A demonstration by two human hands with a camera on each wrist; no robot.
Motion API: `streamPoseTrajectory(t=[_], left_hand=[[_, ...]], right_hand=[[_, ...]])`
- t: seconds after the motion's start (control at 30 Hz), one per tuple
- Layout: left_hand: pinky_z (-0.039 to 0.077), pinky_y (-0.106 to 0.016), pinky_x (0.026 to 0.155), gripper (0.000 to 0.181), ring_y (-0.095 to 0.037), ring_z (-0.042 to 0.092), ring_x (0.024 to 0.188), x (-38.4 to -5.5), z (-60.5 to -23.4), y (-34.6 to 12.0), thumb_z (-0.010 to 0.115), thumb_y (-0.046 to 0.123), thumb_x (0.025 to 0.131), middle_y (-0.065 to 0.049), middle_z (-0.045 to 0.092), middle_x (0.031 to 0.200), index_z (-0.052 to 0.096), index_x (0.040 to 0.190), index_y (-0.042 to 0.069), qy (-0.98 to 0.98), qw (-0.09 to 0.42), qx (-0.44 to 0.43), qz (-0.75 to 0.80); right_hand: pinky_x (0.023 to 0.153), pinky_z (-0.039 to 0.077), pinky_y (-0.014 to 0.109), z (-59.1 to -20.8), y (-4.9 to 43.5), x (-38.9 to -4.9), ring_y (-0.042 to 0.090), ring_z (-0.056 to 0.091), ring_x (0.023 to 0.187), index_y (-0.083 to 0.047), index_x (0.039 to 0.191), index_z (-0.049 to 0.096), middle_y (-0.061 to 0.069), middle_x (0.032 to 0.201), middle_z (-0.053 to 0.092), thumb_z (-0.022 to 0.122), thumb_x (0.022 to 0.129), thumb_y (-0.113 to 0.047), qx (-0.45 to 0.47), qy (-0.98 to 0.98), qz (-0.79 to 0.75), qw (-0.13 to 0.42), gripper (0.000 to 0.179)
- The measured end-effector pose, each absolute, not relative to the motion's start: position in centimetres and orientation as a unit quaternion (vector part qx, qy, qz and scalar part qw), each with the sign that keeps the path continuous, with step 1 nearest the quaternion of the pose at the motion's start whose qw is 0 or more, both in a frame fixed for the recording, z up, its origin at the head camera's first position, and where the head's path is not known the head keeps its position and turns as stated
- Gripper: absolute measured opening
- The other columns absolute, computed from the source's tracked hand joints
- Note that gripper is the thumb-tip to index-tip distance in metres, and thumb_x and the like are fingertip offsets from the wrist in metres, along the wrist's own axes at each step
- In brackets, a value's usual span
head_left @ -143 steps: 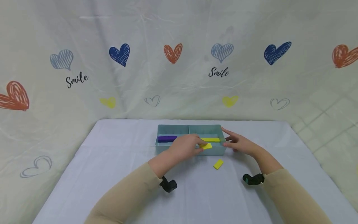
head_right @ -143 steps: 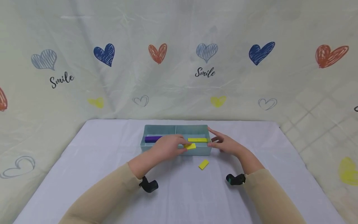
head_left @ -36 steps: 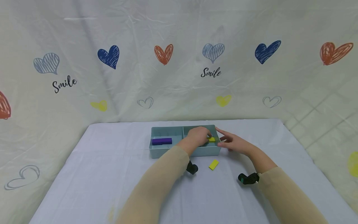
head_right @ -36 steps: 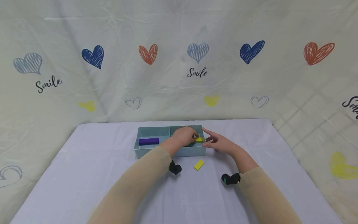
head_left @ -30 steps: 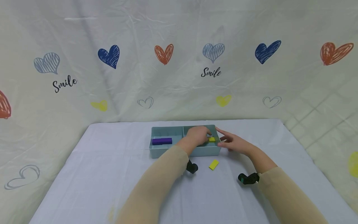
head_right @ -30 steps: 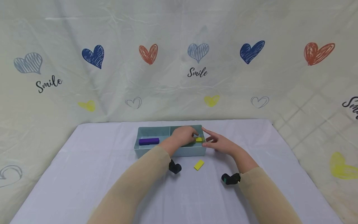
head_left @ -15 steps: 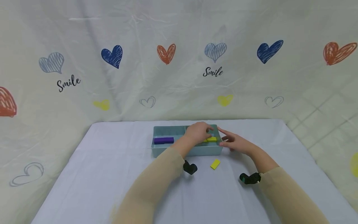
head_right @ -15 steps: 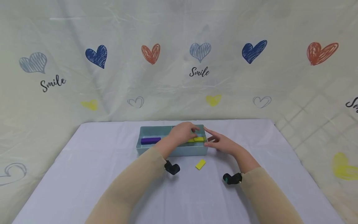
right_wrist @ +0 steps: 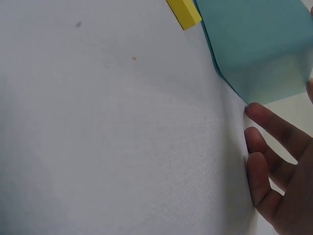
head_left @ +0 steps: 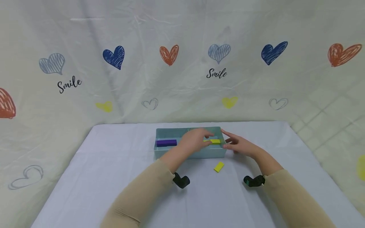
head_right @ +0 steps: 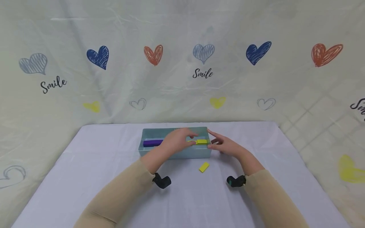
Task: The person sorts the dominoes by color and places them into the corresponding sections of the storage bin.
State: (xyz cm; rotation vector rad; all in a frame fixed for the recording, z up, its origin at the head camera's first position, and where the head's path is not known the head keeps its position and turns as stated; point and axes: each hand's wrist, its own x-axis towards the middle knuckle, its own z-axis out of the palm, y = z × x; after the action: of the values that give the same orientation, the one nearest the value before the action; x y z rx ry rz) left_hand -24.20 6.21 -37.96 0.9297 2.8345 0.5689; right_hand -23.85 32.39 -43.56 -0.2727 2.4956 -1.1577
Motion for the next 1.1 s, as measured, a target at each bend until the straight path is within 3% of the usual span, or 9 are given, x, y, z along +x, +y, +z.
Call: streamPoseTrajectory(t=[0.27, 0.5, 0.87, 1.1], left_hand=[[0.053, -0.028, 0.078, 0.038, -0.011, 0.062, 0.103, -21.2, -38.0, 4.3, 0.069, 0.036, 0.094, 0.006, 0.066, 0.12, 0.066, 0.132, 0.032, 0.929, 0.045, 0.32, 0.18], [0.051, -0.024, 0.073, 0.037, -0.009, 0.061, 0.102, -19.6, -38.1, 3.2, 0.07, 0.035, 0.093, 0.008, 0.065, 0.122, 0.067, 0.13, 0.032, 0.929, 0.049, 0.325, 0.168], [0.051, -0.023, 0.084, 0.04, -0.002, 0.06, 0.1, -18.6, -40.9, 5.3, 0.071, 0.037, 0.092, 0.013, 0.069, 0.112, 0.066, 0.131, 0.028, 0.916, 0.094, 0.365, 0.135], [0.049, -0.024, 0.091, 0.042, -0.002, 0.059, 0.108, -18.5, -42.2, 6.5, 0.072, 0.039, 0.091, 0.014, 0.066, 0.12, 0.066, 0.132, 0.031, 0.922, 0.103, 0.357, 0.109]], right_hand=[[0.078, 0.049, 0.037, -43.5, 32.2, -23.9, 0.032, 0.055, 0.111, -0.032, 0.16, 0.014, 0.028, 0.146, 0.041, 0.064, 0.096, -0.038, -0.096, 0.889, -0.406, 0.188, 0.082], [0.079, 0.05, 0.037, -43.7, 32.3, -24.1, 0.035, 0.053, 0.117, -0.035, 0.16, 0.013, 0.028, 0.147, 0.04, 0.065, 0.095, -0.039, -0.096, 0.888, -0.409, 0.188, 0.083], [0.078, 0.05, 0.037, -43.5, 32.2, -23.9, 0.033, 0.054, 0.113, -0.034, 0.16, 0.015, 0.028, 0.145, 0.042, 0.066, 0.095, -0.036, -0.097, 0.889, -0.407, 0.184, 0.082], [0.076, 0.049, 0.037, -43.6, 32.2, -24.0, 0.03, 0.055, 0.105, -0.033, 0.16, 0.015, 0.028, 0.145, 0.042, 0.066, 0.096, -0.034, -0.1, 0.887, -0.411, 0.185, 0.082]])
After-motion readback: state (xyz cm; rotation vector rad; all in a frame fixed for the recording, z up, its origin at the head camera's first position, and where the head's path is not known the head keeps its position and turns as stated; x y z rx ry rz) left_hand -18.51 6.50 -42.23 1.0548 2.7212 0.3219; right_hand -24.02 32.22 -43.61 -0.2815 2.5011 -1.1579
